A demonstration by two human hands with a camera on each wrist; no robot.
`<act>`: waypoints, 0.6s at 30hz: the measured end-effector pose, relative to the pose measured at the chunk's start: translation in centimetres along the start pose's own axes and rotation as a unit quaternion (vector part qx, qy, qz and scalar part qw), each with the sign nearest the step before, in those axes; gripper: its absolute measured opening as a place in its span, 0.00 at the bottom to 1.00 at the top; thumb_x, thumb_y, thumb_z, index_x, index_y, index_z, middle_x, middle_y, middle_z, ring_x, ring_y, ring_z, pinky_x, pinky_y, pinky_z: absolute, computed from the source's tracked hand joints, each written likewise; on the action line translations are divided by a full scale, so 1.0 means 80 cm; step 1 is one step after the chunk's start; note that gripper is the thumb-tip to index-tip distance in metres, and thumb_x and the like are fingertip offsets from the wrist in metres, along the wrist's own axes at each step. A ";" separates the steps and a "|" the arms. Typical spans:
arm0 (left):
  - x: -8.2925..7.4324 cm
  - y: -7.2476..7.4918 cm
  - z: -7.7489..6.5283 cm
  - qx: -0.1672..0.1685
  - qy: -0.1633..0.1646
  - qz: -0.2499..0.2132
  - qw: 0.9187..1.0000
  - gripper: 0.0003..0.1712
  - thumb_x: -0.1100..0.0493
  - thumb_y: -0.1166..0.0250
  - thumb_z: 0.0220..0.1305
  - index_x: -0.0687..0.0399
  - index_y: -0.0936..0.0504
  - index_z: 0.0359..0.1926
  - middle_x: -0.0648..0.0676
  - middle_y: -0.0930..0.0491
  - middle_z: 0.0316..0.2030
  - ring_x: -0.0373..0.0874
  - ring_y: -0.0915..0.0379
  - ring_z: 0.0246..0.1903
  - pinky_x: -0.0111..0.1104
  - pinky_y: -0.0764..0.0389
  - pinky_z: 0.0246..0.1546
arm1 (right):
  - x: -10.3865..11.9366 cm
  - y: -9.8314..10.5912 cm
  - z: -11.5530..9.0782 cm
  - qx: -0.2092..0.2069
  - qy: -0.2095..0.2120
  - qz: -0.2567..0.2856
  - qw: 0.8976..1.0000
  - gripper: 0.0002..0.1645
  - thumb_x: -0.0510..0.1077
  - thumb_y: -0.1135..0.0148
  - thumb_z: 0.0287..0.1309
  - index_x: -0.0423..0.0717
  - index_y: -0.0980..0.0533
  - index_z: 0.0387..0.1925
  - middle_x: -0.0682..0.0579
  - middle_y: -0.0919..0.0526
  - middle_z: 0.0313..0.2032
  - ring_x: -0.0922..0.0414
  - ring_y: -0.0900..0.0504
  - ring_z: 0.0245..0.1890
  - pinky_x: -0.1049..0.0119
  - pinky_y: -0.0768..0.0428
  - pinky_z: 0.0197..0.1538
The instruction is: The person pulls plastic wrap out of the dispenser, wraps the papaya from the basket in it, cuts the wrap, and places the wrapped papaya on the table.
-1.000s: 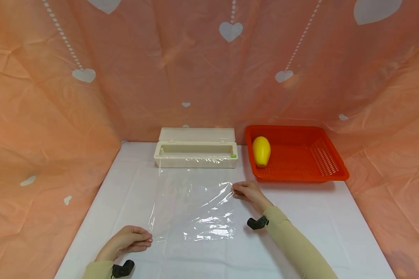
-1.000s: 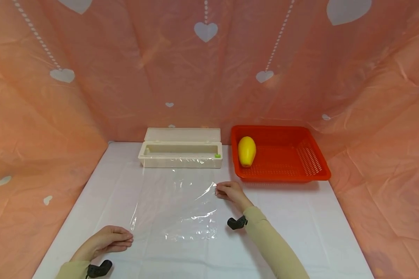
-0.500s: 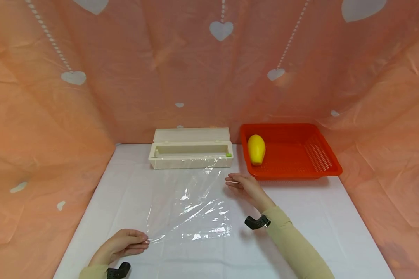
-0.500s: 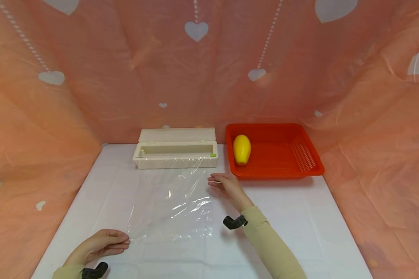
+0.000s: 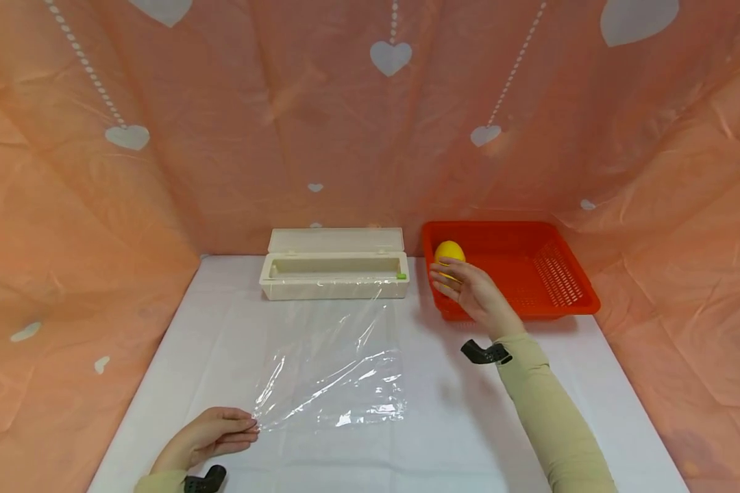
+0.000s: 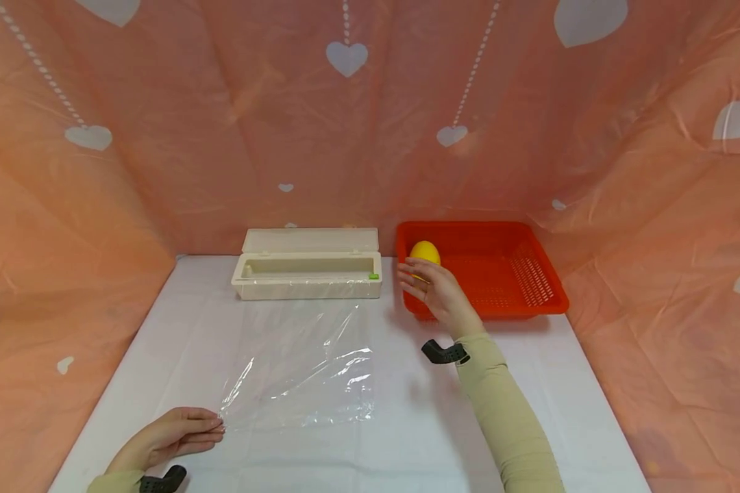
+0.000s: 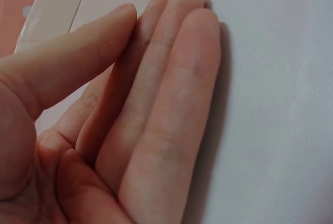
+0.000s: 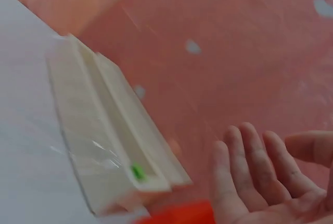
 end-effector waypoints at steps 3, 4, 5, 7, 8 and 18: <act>0.000 0.001 0.002 -0.002 0.004 0.000 1.000 0.08 0.68 0.42 0.67 0.71 0.21 0.42 0.62 0.16 0.36 0.51 0.17 0.38 0.41 0.18 0.44 | 0.020 0.023 0.006 -0.005 -0.007 0.005 1.000 0.23 0.46 0.50 0.71 0.41 0.35 0.63 0.40 0.37 0.65 0.43 0.39 0.67 0.56 0.36 0.66; 0.001 0.001 0.003 -0.002 0.004 0.000 1.000 0.08 0.68 0.42 0.67 0.71 0.21 0.42 0.62 0.16 0.36 0.51 0.17 0.38 0.41 0.18 0.44 | 0.026 0.030 0.008 -0.005 -0.008 0.007 1.000 0.24 0.46 0.50 0.71 0.41 0.36 0.64 0.41 0.39 0.67 0.43 0.42 0.68 0.56 0.38 0.67; 0.001 0.001 0.003 -0.002 0.004 -0.001 1.000 0.08 0.68 0.42 0.67 0.71 0.21 0.42 0.62 0.16 0.36 0.51 0.17 0.38 0.41 0.18 0.44 | 0.031 0.037 0.011 -0.010 -0.010 0.005 1.000 0.24 0.47 0.50 0.71 0.42 0.35 0.64 0.41 0.40 0.68 0.44 0.42 0.68 0.56 0.38 0.67; 0.002 0.001 0.003 0.000 0.002 -0.004 1.000 0.08 0.68 0.42 0.67 0.70 0.21 0.42 0.61 0.16 0.36 0.50 0.17 0.38 0.41 0.18 0.44 | 0.040 0.050 0.016 -0.014 -0.013 -0.003 1.000 0.25 0.47 0.52 0.72 0.42 0.37 0.66 0.42 0.43 0.70 0.44 0.44 0.69 0.56 0.39 0.68; 0.002 0.001 0.003 0.002 0.001 -0.006 1.000 0.07 0.68 0.42 0.67 0.70 0.20 0.42 0.61 0.16 0.36 0.50 0.17 0.38 0.40 0.18 0.44 | 0.044 0.056 0.017 -0.017 -0.017 -0.008 1.000 0.26 0.47 0.52 0.72 0.42 0.38 0.67 0.42 0.44 0.70 0.45 0.44 0.69 0.56 0.39 0.68; 0.003 0.002 0.003 0.016 0.002 -0.025 1.000 0.06 0.69 0.43 0.67 0.67 0.20 0.41 0.61 0.16 0.37 0.50 0.18 0.40 0.40 0.19 0.45 | 0.058 0.095 0.031 -0.052 -0.057 -0.026 0.997 0.36 0.51 0.54 0.73 0.42 0.50 0.73 0.42 0.51 0.72 0.44 0.51 0.71 0.54 0.44 0.70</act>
Point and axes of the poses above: each hand's wrist, its own z-axis towards the middle knuckle, its own y-axis out of the back of the hand, x = y × z, the point moved 2 cm from there along z, towards the middle knuckle
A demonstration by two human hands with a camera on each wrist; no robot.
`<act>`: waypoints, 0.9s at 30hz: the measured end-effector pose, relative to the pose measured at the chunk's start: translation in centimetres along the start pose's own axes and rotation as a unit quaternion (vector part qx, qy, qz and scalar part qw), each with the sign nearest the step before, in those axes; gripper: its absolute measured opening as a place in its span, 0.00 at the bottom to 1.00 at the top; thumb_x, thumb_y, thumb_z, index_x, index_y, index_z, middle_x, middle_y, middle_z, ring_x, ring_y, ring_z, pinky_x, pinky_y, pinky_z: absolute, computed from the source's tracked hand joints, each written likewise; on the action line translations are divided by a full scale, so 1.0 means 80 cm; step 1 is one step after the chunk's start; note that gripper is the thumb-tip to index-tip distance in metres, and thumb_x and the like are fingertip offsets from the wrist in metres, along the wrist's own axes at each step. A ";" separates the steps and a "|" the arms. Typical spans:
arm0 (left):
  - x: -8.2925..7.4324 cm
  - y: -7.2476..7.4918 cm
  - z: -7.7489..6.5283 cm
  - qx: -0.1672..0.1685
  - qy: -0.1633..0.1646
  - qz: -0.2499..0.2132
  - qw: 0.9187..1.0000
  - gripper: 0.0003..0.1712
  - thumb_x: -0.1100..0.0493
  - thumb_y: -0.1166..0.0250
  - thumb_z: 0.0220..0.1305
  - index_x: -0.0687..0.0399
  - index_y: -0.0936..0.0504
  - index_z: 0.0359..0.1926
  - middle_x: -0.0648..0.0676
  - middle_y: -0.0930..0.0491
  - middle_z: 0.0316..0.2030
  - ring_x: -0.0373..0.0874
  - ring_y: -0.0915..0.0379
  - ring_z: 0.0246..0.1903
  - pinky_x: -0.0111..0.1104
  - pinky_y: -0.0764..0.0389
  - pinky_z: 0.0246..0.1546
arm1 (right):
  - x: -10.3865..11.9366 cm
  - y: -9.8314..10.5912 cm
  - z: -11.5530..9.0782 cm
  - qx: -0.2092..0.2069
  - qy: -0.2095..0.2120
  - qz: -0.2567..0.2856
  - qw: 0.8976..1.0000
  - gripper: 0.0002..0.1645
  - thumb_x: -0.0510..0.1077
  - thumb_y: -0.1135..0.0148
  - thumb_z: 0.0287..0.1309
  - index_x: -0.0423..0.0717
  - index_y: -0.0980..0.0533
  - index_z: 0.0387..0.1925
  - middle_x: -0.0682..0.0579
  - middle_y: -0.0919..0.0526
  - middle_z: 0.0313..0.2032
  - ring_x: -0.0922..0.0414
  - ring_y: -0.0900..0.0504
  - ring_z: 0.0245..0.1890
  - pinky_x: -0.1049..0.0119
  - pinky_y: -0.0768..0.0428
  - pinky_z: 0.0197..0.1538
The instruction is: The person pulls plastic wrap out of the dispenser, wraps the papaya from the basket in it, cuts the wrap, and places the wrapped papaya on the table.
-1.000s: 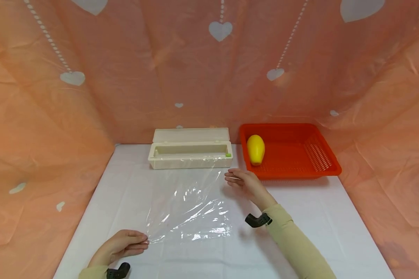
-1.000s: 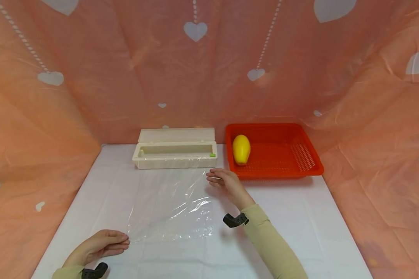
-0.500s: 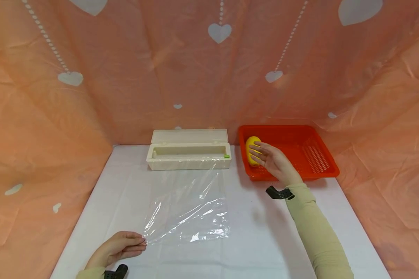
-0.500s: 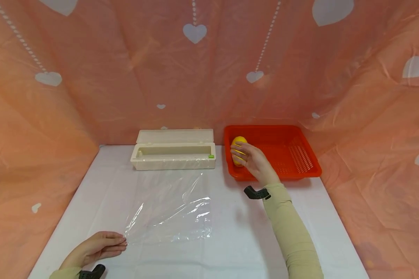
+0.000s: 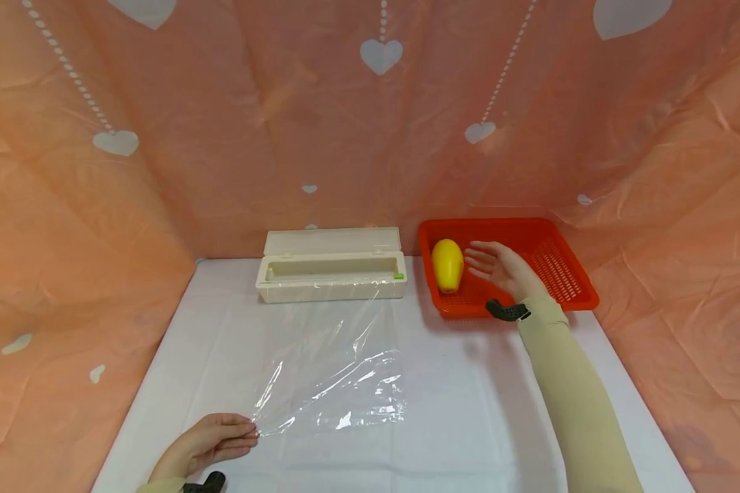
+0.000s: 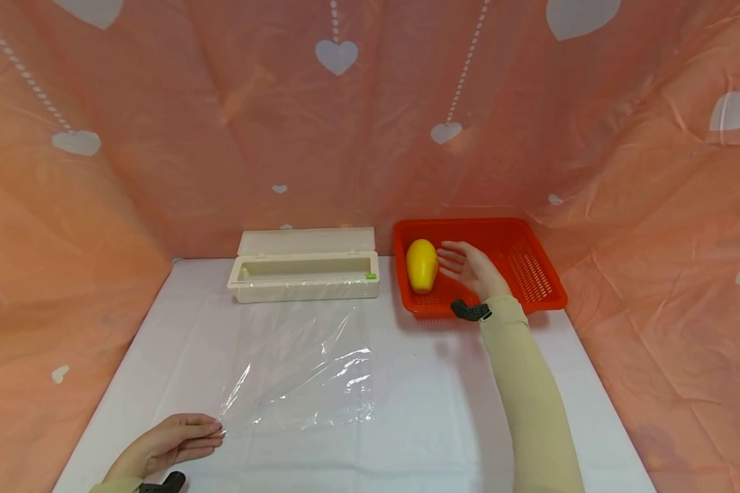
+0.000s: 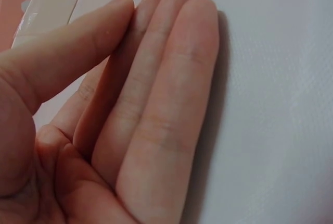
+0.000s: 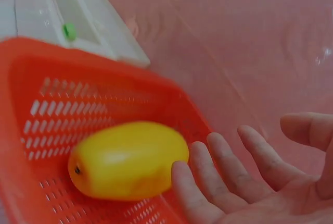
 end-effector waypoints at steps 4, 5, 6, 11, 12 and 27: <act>0.009 0.000 -0.002 0.002 0.003 -0.009 1.000 0.07 0.69 0.43 0.67 0.67 0.20 0.42 0.62 0.16 0.38 0.51 0.18 0.40 0.41 0.19 0.45 | -0.004 0.008 0.011 -0.021 -0.019 0.009 1.000 0.35 0.52 0.54 0.73 0.42 0.50 0.72 0.44 0.49 0.71 0.45 0.51 0.71 0.53 0.45 0.70; 0.012 -0.001 -0.002 0.003 0.005 -0.011 1.000 0.07 0.69 0.43 0.67 0.67 0.20 0.42 0.62 0.16 0.38 0.51 0.18 0.40 0.41 0.19 0.46 | -0.006 0.010 0.014 -0.027 -0.027 0.014 0.999 0.34 0.52 0.54 0.73 0.43 0.49 0.72 0.44 0.50 0.71 0.45 0.52 0.72 0.52 0.46 0.70; 0.014 -0.001 -0.003 0.006 0.004 -0.012 1.000 0.07 0.69 0.43 0.67 0.68 0.21 0.42 0.62 0.16 0.38 0.51 0.18 0.40 0.41 0.19 0.46 | -0.008 0.012 0.016 -0.033 -0.034 0.018 0.999 0.33 0.52 0.55 0.73 0.43 0.48 0.71 0.44 0.50 0.72 0.46 0.52 0.72 0.52 0.46 0.70; 0.018 0.001 -0.007 0.008 0.004 -0.007 1.000 0.08 0.68 0.43 0.68 0.69 0.21 0.43 0.61 0.16 0.38 0.51 0.18 0.40 0.41 0.19 0.46 | -0.015 0.016 0.030 -0.046 -0.064 0.014 0.997 0.31 0.52 0.58 0.74 0.45 0.49 0.71 0.44 0.57 0.74 0.47 0.54 0.72 0.52 0.46 0.71; 0.017 0.001 -0.007 0.008 0.003 -0.005 1.000 0.08 0.68 0.43 0.68 0.69 0.21 0.43 0.61 0.16 0.38 0.51 0.18 0.40 0.41 0.19 0.46 | -0.015 0.016 0.033 -0.048 -0.067 0.008 0.997 0.33 0.52 0.59 0.74 0.45 0.51 0.72 0.44 0.57 0.74 0.46 0.54 0.72 0.52 0.47 0.71; -0.004 0.006 0.004 0.003 0.014 -0.005 1.000 0.11 0.65 0.44 0.69 0.69 0.19 0.44 0.62 0.16 0.39 0.51 0.18 0.41 0.42 0.20 0.47 | -0.008 0.000 0.045 -0.048 -0.097 -0.052 0.993 0.37 0.49 0.58 0.74 0.48 0.59 0.75 0.45 0.63 0.74 0.47 0.58 0.73 0.47 0.49 0.70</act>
Point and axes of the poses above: each hand's wrist, its own z-axis towards the middle knuckle, its own y-axis out of the back of the hand, x = y × z, the point moved 2 cm from there along z, towards the middle knuckle
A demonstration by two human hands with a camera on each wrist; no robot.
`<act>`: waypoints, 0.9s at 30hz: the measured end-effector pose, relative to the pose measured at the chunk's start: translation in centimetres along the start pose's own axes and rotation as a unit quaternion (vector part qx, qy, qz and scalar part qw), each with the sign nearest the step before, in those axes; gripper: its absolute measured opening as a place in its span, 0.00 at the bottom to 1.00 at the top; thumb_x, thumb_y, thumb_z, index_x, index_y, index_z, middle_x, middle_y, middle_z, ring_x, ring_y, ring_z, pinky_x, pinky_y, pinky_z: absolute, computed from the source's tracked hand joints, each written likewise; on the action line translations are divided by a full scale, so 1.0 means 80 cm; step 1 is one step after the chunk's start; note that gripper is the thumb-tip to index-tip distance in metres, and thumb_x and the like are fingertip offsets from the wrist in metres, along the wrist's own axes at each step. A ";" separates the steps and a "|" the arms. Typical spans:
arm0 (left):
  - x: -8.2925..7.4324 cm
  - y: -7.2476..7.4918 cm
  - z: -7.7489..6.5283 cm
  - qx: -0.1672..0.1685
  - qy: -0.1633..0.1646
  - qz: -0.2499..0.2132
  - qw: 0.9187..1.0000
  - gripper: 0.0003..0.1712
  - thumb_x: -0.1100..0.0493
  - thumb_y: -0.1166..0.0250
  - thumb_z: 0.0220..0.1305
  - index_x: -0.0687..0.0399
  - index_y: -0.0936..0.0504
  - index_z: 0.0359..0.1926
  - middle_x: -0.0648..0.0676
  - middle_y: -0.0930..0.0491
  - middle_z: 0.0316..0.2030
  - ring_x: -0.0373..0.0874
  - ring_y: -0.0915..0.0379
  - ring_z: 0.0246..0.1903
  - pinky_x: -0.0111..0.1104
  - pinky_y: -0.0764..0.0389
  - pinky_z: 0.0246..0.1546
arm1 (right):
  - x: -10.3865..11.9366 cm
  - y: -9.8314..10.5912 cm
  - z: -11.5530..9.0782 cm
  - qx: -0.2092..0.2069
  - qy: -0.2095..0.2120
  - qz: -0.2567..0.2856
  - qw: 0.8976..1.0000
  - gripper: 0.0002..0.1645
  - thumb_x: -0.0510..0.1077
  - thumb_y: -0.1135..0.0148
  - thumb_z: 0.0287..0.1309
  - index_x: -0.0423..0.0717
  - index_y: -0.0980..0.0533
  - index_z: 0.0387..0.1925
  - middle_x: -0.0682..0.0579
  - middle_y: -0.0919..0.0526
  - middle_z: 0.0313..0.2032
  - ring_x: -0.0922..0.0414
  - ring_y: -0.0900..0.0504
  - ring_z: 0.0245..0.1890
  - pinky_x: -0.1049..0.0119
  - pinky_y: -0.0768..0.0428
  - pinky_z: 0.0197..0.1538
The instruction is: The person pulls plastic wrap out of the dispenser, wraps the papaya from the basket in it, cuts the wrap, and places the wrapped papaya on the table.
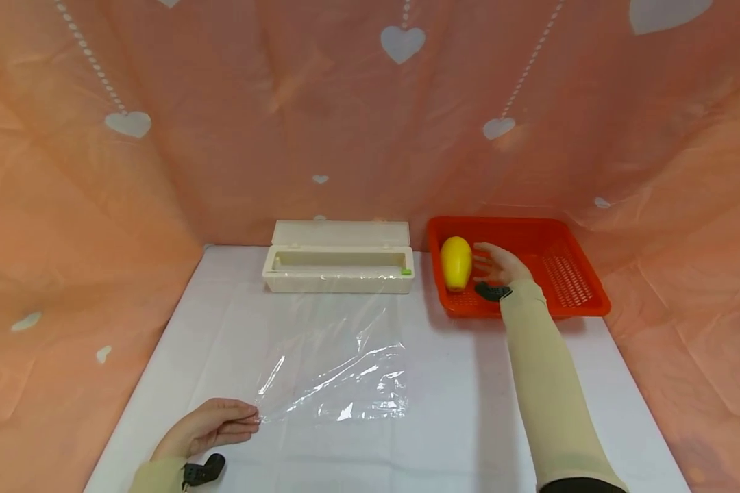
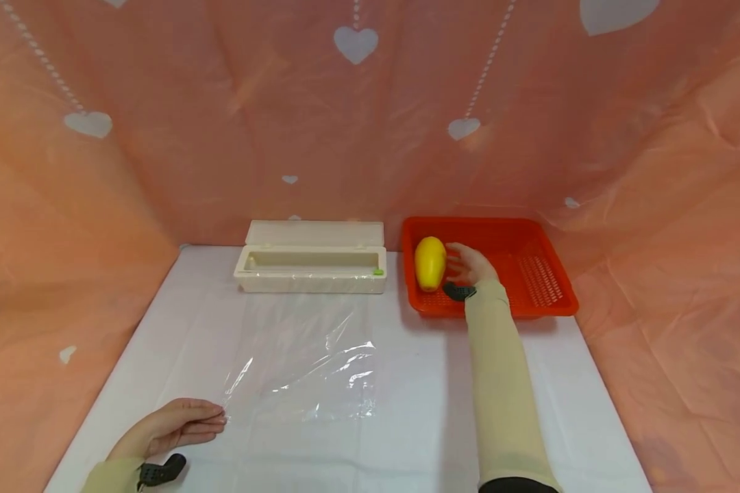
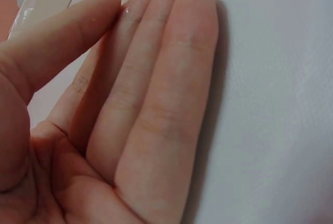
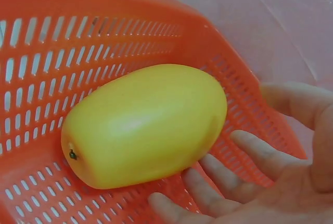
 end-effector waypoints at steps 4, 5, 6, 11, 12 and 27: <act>-0.001 0.000 0.000 -0.007 0.006 -0.001 1.000 0.12 0.64 0.44 0.69 0.70 0.19 0.45 0.63 0.16 0.39 0.52 0.18 0.41 0.42 0.20 0.46 | -0.004 -0.001 0.006 -0.013 -0.011 -0.031 0.999 0.37 0.48 0.56 0.73 0.46 0.56 0.75 0.44 0.59 0.74 0.46 0.54 0.72 0.49 0.46 0.70; -0.001 -0.001 0.000 -0.010 0.006 -0.002 1.000 0.12 0.64 0.43 0.69 0.70 0.20 0.46 0.63 0.16 0.39 0.52 0.18 0.41 0.42 0.20 0.46 | -0.005 0.000 0.008 -0.011 -0.012 -0.039 0.999 0.37 0.48 0.56 0.73 0.46 0.57 0.75 0.44 0.60 0.74 0.46 0.54 0.72 0.49 0.46 0.70; -0.002 -0.001 0.000 -0.011 0.006 -0.003 1.000 0.13 0.64 0.43 0.69 0.71 0.20 0.46 0.63 0.17 0.39 0.52 0.18 0.41 0.42 0.20 0.46 | -0.005 0.000 0.009 -0.013 -0.016 -0.043 0.999 0.37 0.48 0.55 0.73 0.46 0.56 0.75 0.44 0.60 0.74 0.46 0.54 0.72 0.49 0.46 0.70; -0.003 -0.002 -0.001 -0.016 0.000 -0.004 1.000 0.12 0.64 0.43 0.69 0.71 0.20 0.46 0.63 0.17 0.39 0.53 0.18 0.41 0.42 0.20 0.46 | -0.011 0.003 0.022 -0.029 -0.023 -0.102 0.994 0.38 0.51 0.52 0.71 0.45 0.53 0.74 0.43 0.58 0.74 0.44 0.50 0.71 0.54 0.40 0.68; -0.002 -0.002 -0.001 -0.016 -0.001 -0.002 1.000 0.12 0.64 0.43 0.69 0.71 0.20 0.46 0.63 0.17 0.39 0.52 0.18 0.41 0.42 0.20 0.46 | -0.014 0.004 0.026 -0.036 -0.024 -0.123 0.991 0.39 0.52 0.50 0.70 0.45 0.52 0.74 0.42 0.57 0.73 0.44 0.48 0.70 0.55 0.37 0.67; -0.008 -0.007 0.004 -0.025 -0.002 0.020 0.999 0.13 0.63 0.40 0.67 0.71 0.18 0.43 0.63 0.16 0.37 0.51 0.17 0.39 0.41 0.18 0.44 | -0.025 0.010 0.041 -0.036 -0.030 -0.199 0.979 0.49 0.59 0.44 0.65 0.39 0.54 0.73 0.39 0.52 0.71 0.41 0.46 0.67 0.49 0.41 0.68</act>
Point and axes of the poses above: each hand's wrist, its own z-axis towards the middle knuckle, its own y-axis out of the back of the hand, x = y × z, the point moved 2 cm from there along z, towards the middle knuckle
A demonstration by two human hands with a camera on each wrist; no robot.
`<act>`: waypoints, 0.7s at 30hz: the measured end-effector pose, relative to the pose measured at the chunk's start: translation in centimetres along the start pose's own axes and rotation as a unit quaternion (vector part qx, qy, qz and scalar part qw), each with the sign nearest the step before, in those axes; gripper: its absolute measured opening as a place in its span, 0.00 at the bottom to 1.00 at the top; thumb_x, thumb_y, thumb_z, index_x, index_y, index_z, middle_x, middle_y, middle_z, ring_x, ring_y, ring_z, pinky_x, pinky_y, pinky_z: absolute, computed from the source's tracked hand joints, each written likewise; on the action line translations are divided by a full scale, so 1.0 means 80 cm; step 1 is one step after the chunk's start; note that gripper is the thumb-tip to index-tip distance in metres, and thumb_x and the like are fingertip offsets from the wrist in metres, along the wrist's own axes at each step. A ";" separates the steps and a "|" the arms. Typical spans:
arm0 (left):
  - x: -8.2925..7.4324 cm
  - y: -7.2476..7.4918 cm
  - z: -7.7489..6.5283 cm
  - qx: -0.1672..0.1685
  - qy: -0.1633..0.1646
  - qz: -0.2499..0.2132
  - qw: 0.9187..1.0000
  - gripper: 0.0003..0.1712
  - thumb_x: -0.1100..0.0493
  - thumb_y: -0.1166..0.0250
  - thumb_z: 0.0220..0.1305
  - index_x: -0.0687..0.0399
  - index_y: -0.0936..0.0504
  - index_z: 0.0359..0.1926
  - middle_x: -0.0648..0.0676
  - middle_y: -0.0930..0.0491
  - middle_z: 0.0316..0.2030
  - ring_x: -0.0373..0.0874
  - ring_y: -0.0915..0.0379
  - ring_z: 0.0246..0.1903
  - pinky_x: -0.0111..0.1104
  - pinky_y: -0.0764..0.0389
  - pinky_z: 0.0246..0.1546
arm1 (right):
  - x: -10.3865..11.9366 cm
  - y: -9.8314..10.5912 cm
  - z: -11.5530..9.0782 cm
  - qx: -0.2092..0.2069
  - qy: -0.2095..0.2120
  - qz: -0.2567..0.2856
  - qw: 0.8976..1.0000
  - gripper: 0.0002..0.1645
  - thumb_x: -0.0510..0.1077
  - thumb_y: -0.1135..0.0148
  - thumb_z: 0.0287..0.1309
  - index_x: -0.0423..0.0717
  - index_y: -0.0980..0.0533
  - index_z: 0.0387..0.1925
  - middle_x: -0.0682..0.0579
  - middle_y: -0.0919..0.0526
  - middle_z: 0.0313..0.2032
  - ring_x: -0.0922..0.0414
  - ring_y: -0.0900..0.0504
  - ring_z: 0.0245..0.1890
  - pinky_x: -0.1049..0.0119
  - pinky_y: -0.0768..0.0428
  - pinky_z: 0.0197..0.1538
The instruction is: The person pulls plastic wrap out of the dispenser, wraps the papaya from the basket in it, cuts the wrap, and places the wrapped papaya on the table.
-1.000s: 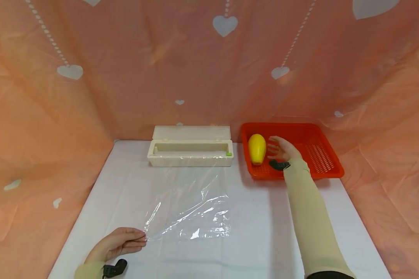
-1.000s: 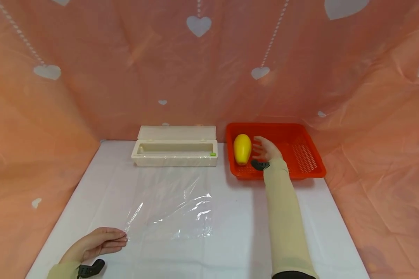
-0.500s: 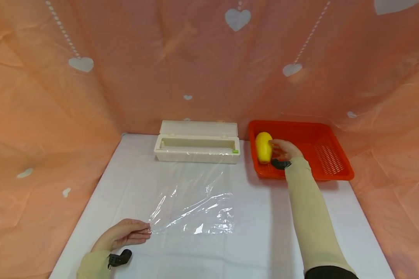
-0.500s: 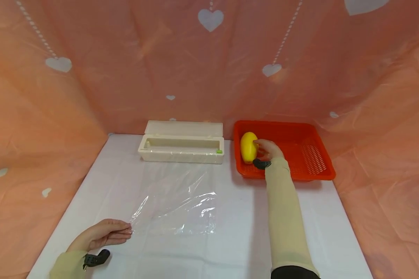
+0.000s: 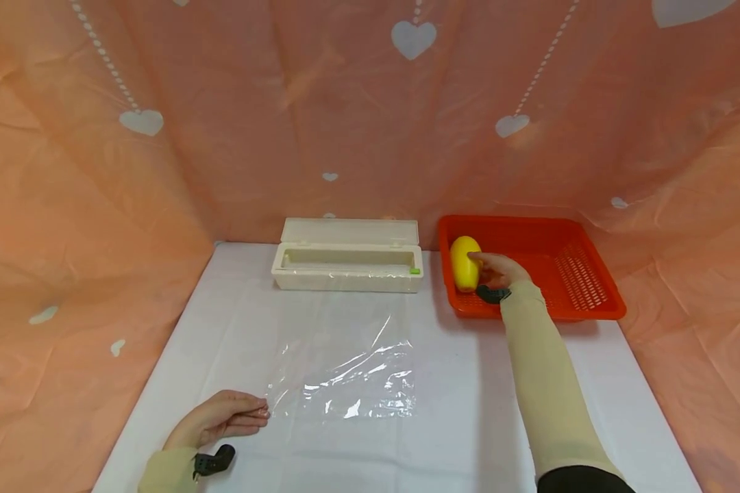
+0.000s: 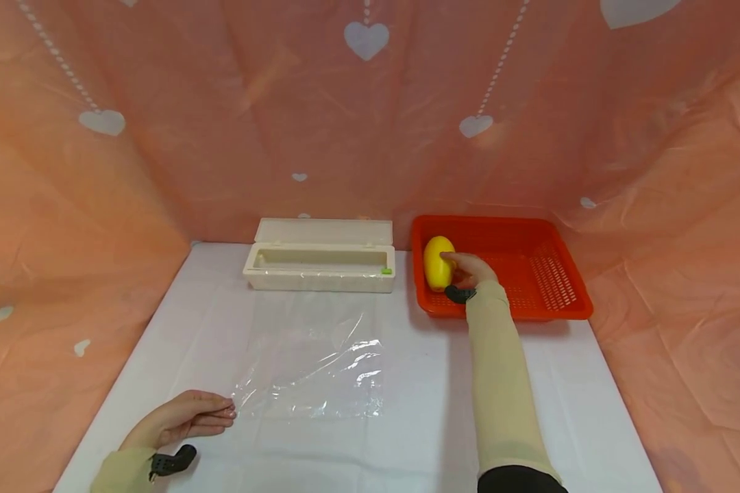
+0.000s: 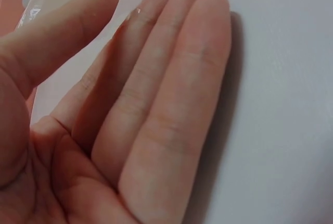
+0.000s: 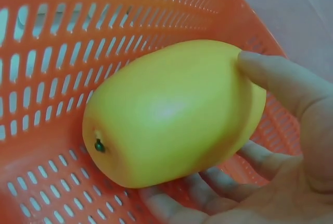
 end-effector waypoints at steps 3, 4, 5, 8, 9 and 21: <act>0.000 0.000 -0.001 0.005 -0.009 0.003 1.000 0.13 0.63 0.41 0.67 0.72 0.19 0.44 0.63 0.16 0.38 0.51 0.18 0.40 0.42 0.19 0.44 | -0.001 -0.002 0.000 -0.003 -0.002 0.011 1.000 0.49 0.58 0.43 0.65 0.39 0.54 0.73 0.39 0.50 0.70 0.41 0.45 0.66 0.49 0.42 0.68; -0.001 0.000 -0.001 0.007 -0.013 0.002 1.000 0.13 0.63 0.41 0.67 0.72 0.19 0.45 0.63 0.16 0.39 0.51 0.18 0.40 0.42 0.19 0.45 | -0.001 -0.002 -0.001 -0.004 -0.001 0.010 1.000 0.49 0.58 0.43 0.64 0.39 0.53 0.73 0.39 0.50 0.70 0.41 0.45 0.66 0.49 0.42 0.68; -0.001 0.000 -0.001 0.010 -0.017 0.001 1.000 0.14 0.63 0.41 0.68 0.73 0.20 0.46 0.63 0.17 0.39 0.51 0.18 0.40 0.42 0.19 0.45 | -0.001 -0.002 -0.001 -0.004 0.000 0.011 1.000 0.49 0.58 0.43 0.64 0.39 0.53 0.73 0.39 0.50 0.70 0.41 0.45 0.66 0.49 0.43 0.68; 0.000 0.000 0.000 0.015 -0.017 -0.006 1.000 0.14 0.63 0.42 0.68 0.73 0.20 0.46 0.63 0.17 0.39 0.51 0.18 0.41 0.41 0.19 0.45 | -0.003 -0.001 -0.001 -0.006 0.000 0.003 1.000 0.49 0.58 0.42 0.64 0.38 0.52 0.72 0.39 0.49 0.70 0.42 0.43 0.64 0.51 0.39 0.67; 0.000 0.000 0.000 0.015 -0.016 -0.009 1.000 0.14 0.63 0.41 0.68 0.73 0.20 0.46 0.63 0.17 0.39 0.51 0.18 0.41 0.41 0.19 0.45 | -0.004 0.000 0.000 -0.007 -0.002 0.005 1.000 0.48 0.58 0.41 0.64 0.38 0.51 0.72 0.40 0.48 0.69 0.42 0.41 0.64 0.52 0.36 0.65; 0.002 0.000 0.004 0.010 -0.010 -0.004 1.000 0.13 0.64 0.42 0.68 0.72 0.22 0.47 0.63 0.17 0.40 0.51 0.18 0.41 0.42 0.19 0.46 | -0.002 0.016 -0.016 0.024 -0.002 0.053 0.998 0.52 0.59 0.41 0.63 0.45 0.58 0.75 0.40 0.56 0.72 0.44 0.44 0.67 0.54 0.34 0.65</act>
Point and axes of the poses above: each hand's wrist, its own z-axis towards the middle knuckle, its own y-axis out of the back of the hand, x = y × z, the point moved 2 cm from there along z, towards the middle knuckle
